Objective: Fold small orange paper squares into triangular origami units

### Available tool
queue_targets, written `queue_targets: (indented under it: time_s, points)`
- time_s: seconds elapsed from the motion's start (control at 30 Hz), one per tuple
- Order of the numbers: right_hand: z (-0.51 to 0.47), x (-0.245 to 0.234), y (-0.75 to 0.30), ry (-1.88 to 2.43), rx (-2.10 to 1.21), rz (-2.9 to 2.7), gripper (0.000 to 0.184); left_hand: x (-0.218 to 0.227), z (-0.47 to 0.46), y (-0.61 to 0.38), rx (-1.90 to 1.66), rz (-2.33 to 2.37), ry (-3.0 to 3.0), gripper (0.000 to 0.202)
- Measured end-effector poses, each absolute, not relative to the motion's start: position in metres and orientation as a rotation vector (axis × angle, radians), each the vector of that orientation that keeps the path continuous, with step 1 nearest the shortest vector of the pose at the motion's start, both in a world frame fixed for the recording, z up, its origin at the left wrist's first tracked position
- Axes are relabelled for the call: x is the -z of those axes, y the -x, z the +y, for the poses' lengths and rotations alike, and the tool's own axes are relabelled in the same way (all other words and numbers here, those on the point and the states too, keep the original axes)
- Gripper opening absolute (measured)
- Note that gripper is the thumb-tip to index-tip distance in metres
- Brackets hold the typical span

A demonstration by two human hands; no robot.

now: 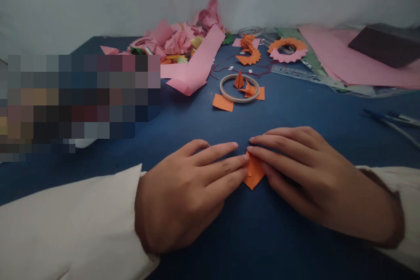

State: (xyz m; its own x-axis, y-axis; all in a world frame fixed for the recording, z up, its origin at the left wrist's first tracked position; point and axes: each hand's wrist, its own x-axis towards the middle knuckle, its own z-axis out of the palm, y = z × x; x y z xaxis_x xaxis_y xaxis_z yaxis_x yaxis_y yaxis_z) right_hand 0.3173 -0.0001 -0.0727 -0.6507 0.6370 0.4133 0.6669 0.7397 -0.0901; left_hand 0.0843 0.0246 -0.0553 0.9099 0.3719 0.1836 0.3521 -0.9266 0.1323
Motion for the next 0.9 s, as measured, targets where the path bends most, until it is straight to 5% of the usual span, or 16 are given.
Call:
queue_targets:
  time_s: [0.9]
  points:
    - [0.001,0.071,-0.317,0.993,0.100,-2.517,0.025,0.047,0.036,-0.082,-0.334,0.416,-2.931,0.031]
